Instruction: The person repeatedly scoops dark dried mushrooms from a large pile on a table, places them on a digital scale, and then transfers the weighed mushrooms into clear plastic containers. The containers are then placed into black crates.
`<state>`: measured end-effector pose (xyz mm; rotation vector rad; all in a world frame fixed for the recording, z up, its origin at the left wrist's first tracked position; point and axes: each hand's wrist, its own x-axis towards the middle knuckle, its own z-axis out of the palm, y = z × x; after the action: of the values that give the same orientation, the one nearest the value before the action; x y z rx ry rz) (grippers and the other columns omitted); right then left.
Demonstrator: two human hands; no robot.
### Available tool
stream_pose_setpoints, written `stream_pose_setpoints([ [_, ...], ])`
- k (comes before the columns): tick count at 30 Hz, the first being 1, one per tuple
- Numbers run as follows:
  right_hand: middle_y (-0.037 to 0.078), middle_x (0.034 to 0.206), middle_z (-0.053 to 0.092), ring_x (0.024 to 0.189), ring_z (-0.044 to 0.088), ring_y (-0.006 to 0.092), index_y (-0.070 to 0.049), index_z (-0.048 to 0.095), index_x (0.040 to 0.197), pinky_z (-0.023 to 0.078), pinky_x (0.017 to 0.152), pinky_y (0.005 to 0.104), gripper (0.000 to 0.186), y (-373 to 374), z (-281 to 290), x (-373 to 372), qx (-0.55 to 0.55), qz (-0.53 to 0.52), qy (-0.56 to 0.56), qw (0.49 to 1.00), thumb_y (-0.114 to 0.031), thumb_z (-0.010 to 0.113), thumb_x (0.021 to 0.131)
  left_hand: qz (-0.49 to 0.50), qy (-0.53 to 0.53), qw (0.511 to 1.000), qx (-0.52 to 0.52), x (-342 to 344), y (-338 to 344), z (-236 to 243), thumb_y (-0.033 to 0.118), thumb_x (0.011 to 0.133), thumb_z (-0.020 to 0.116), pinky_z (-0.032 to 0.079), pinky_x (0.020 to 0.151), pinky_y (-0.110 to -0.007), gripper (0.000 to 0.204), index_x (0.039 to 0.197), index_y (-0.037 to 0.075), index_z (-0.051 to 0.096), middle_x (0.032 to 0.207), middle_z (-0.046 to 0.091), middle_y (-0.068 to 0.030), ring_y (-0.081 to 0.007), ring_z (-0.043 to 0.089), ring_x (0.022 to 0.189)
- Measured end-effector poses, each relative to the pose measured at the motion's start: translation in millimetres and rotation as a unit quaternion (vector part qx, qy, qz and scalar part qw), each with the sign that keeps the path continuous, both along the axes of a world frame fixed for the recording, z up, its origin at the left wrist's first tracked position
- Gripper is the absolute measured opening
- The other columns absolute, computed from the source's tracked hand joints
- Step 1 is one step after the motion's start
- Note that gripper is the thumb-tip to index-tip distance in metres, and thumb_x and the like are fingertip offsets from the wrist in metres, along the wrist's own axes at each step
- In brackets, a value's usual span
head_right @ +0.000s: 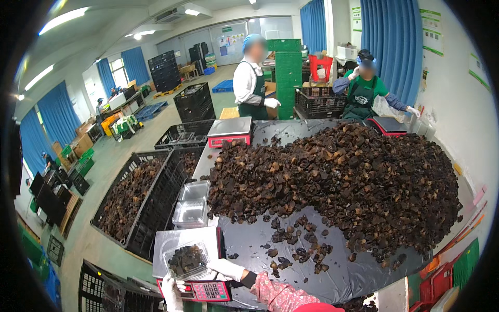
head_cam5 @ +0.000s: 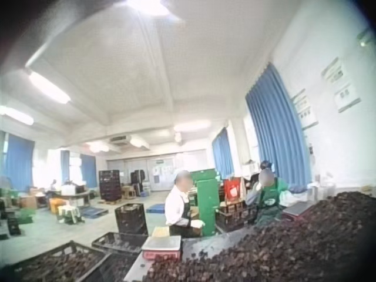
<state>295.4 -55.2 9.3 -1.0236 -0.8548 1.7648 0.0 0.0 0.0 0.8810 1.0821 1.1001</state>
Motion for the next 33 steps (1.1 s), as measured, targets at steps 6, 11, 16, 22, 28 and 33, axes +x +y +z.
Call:
stream_pose_setpoints([
  [6, 0.001, 0.064, 0.063, 0.044, 0.050, 0.0076, -0.004, 0.065, 0.087, 0.037, 0.039, 0.0234, 0.027, -37.4, -0.6, 7.8, 0.054, -0.027, -0.012, 0.998, -0.026, 0.056, 0.100, -0.002, -0.058, 0.998, 0.030, 41.5, -48.6, 21.8, 0.012, 0.093, 0.057, 0.052, 0.050, -0.027, 0.045, 0.135, -0.002, 0.046, 0.093, 0.057, -0.0063, -0.0167, 0.063, 0.065],
  [11, 0.003, 0.066, 0.059, 0.053, 0.056, 0.0133, -0.003, 0.062, 0.095, 0.047, 0.052, 0.0298, 0.027, -71.2, 32.7, -26.9, 0.194, -0.115, -0.294, 0.929, -0.027, 0.052, 0.102, -0.029, -0.010, 0.993, 0.116, 30.0, -67.8, 71.5, 0.022, 0.099, 0.055, 0.050, 0.056, -0.025, 0.040, 0.132, 0.000, 0.049, 0.092, 0.055, -0.0024, -0.0120, 0.061, 0.071],
  [16, 0.011, 0.084, 0.057, 0.073, 0.062, 0.0242, -0.001, 0.060, 0.098, 0.051, 0.066, 0.0363, 0.010, -86.5, 127.0, -104.9, 0.295, -0.114, -0.315, 0.895, -0.009, 0.056, 0.093, 0.099, -0.072, 0.964, 0.238, -9.0, -76.8, 129.6, 0.042, 0.104, 0.045, 0.046, 0.091, -0.033, 0.053, 0.144, 0.009, 0.045, 0.124, 0.055, -0.0055, -0.0156, 0.052, 0.110],
  [22, 0.009, 0.076, 0.058, 0.064, 0.059, 0.0258, -0.007, 0.067, 0.093, 0.048, 0.052, 0.0371, 0.013, -87.5, 128.3, -247.6, 0.642, 0.022, -0.421, 0.641, -0.014, 0.066, 0.082, 0.175, -0.377, 0.909, -0.010, -127.3, -127.3, 177.8, 0.037, 0.102, 0.050, 0.041, 0.103, -0.034, 0.045, 0.140, 0.013, 0.051, 0.131, 0.057, -0.0035, -0.0170, 0.052, 0.119],
  [28, 0.006, 0.092, 0.068, 0.079, 0.067, 0.0243, -0.010, 0.066, 0.107, 0.052, 0.070, 0.0345, 0.020, -94.0, 96.3, -296.6, 0.543, 0.210, -0.408, 0.703, -0.024, 0.063, 0.092, 0.388, -0.103, 0.910, 0.099, -333.2, -148.7, 196.7, 0.025, 0.101, 0.055, 0.040, 0.106, -0.032, 0.039, 0.133, 0.003, 0.057, 0.130, 0.061, -0.0047, -0.0149, 0.055, 0.117],
  [33, 0.006, 0.087, 0.065, 0.080, 0.066, 0.0248, -0.009, 0.064, 0.101, 0.052, 0.071, 0.0353, 0.017, -102.5, 32.2, -300.9, 0.490, 0.263, -0.439, 0.706, -0.023, 0.064, 0.092, 0.377, -0.077, 0.920, 0.081, -498.4, -222.1, 208.7, 0.029, 0.098, 0.060, 0.050, 0.099, -0.036, 0.039, 0.129, 0.004, 0.059, 0.125, 0.065, -0.0084, -0.0210, 0.062, 0.113],
])
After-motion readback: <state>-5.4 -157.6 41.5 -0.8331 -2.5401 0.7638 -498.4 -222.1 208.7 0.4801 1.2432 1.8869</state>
